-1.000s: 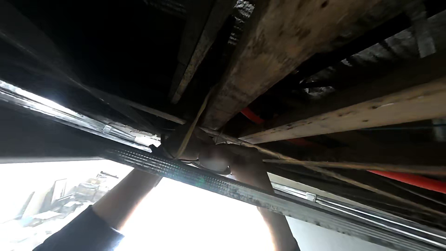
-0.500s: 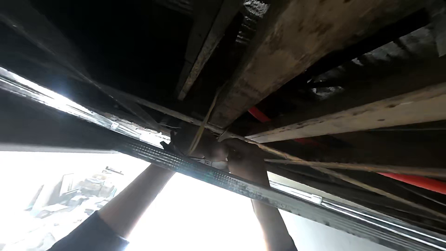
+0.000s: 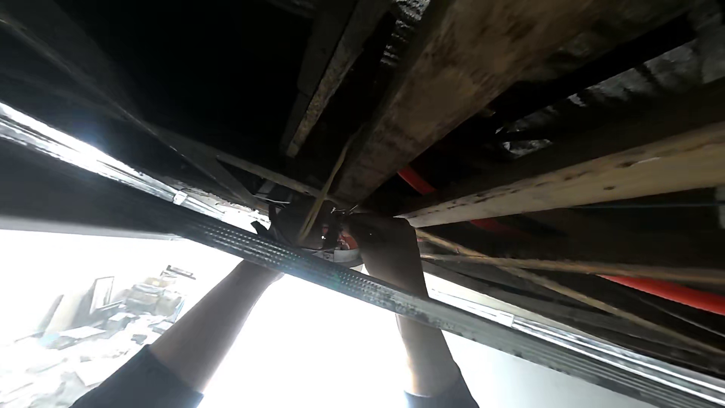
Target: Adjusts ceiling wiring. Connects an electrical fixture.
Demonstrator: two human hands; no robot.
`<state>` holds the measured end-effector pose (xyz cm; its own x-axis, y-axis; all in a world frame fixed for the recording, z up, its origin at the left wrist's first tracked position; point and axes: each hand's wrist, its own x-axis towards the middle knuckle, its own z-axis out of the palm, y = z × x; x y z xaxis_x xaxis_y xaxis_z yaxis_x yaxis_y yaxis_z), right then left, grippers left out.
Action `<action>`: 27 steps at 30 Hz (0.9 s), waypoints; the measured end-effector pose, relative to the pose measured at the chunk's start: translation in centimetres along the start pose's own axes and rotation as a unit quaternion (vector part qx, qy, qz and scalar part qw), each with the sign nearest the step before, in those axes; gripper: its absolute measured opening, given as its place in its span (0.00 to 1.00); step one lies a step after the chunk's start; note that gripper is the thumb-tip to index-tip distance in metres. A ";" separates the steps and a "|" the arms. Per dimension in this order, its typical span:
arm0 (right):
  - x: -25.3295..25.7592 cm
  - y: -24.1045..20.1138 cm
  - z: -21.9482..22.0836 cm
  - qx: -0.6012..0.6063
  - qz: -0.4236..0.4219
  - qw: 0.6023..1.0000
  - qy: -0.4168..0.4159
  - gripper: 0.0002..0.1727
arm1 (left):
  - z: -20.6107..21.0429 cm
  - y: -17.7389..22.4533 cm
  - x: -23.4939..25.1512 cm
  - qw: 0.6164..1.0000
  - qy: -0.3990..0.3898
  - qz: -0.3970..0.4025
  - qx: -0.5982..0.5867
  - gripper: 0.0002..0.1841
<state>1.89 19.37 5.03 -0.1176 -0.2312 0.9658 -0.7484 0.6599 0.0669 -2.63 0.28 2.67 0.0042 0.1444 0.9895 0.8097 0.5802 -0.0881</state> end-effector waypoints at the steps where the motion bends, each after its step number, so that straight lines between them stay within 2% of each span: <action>1: 0.0 -0.1 0.0 -0.005 0.007 1.000 -0.006 0.07 | 0.5 -1.8 -0.1 0.999 0.011 0.037 0.017 0.13; 2: 0.0 -0.1 0.1 -0.001 0.009 1.000 -0.008 0.07 | 0.8 -2.8 -0.2 0.998 0.029 0.057 -0.009 0.13; 4: -0.1 0.3 0.4 0.041 0.005 0.999 0.000 0.06 | -0.2 -0.6 0.0 0.989 0.031 -0.021 -0.141 0.08; 6: -0.4 0.6 0.6 0.097 0.015 0.995 0.014 0.05 | 0.5 -1.3 -0.4 0.978 0.023 -0.012 -0.207 0.07; 7: -0.5 0.5 0.6 0.105 0.024 0.994 0.016 0.05 | 1.6 -3.3 -0.8 0.977 0.022 0.013 -0.213 0.09; 8: -0.8 0.5 0.5 0.105 0.025 0.994 0.017 0.05 | 2.0 -3.9 -1.1 0.978 0.024 -0.003 -0.206 0.08; 10: -1.9 0.3 0.1 0.093 0.009 0.995 0.037 0.06 | 0.8 -1.4 -0.7 0.984 -0.011 -0.108 -0.140 0.05; 12: -1.7 0.7 0.1 0.067 -0.001 0.993 0.095 0.05 | 0.9 -0.2 -0.8 0.993 0.033 -0.069 -0.092 0.05; 13: -1.6 0.6 0.0 0.060 0.003 0.992 0.106 0.05 | 0.3 1.6 -0.4 0.992 0.059 -0.064 -0.092 0.06; 15: -1.4 0.6 -0.1 0.062 0.007 0.993 0.100 0.05 | -0.6 3.4 -0.2 0.989 0.074 -0.088 -0.094 0.06; 17: -1.3 1.0 0.1 0.068 0.000 0.994 0.084 0.06 | 0.9 1.2 -1.0 0.980 0.122 -0.087 -0.131 0.06; 18: -1.2 1.0 0.1 0.073 -0.005 0.995 0.075 0.06 | 1.8 -0.5 -1.5 0.979 0.127 -0.071 -0.140 0.09; 20: -1.1 0.7 -0.2 0.054 -0.001 0.998 0.045 0.06 | 1.5 -0.7 -1.0 0.977 0.121 -0.061 -0.164 0.12; 24: -1.0 0.3 -0.4 0.053 0.029 0.998 -0.002 0.03 | -0.4 0.5 0.6 0.971 0.043 -0.117 -0.203 0.09; 25: -1.0 0.2 -0.4 0.074 0.035 0.997 -0.003 0.02 | -0.3 0.4 0.7 0.967 0.037 -0.102 -0.230 0.08; 27: -0.8 0.2 -0.2 0.098 0.032 0.995 0.002 0.02 | 0.0 -0.6 0.4 0.961 0.029 -0.010 -0.273 0.08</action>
<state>1.99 19.82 4.29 -0.1664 -0.1911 0.9674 -0.8522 0.5214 -0.0436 -3.12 0.04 3.13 0.0050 0.0827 0.9966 0.9973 0.0727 -0.0110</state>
